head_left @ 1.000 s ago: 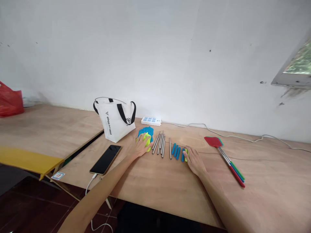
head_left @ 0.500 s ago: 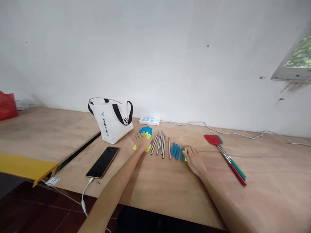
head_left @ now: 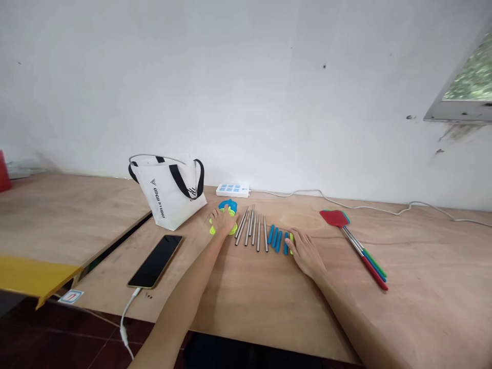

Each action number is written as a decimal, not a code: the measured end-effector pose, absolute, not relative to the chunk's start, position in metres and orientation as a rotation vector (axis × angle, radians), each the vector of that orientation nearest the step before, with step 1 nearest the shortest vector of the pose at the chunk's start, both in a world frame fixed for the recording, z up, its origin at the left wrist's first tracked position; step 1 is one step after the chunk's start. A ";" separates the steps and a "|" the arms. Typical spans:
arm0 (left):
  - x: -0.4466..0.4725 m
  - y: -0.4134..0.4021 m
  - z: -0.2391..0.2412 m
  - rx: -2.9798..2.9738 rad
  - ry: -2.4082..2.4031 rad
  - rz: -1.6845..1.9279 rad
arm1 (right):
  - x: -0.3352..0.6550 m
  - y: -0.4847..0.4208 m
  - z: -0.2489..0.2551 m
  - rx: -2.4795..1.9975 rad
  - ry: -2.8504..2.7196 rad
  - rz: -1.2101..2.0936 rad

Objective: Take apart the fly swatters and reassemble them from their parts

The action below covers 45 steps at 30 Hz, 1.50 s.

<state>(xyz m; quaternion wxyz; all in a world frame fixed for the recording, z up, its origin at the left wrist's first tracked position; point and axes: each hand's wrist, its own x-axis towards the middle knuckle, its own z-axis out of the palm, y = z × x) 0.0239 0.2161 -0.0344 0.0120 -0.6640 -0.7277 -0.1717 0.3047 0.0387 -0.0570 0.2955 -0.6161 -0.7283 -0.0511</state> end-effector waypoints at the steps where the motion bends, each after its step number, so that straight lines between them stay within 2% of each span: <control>1: 0.024 0.217 -0.034 -2.067 -2.269 -0.547 | 0.305 0.039 -0.057 -1.644 -1.937 -0.139; 17: 0.024 0.233 -0.038 -2.091 -2.268 -0.664 | 0.306 0.038 -0.056 -1.682 -1.979 -0.081; 29: 0.024 0.239 -0.033 -2.076 -2.307 -0.615 | 0.302 0.038 -0.055 -1.689 -1.928 -0.086; 36: 0.014 0.228 -0.030 -2.089 -2.322 -0.573 | 0.304 0.039 -0.055 -1.738 -1.875 -0.051; 45: -0.003 0.181 -0.037 -2.191 -2.137 -0.700 | 0.312 0.039 -0.055 -1.724 -1.720 -0.014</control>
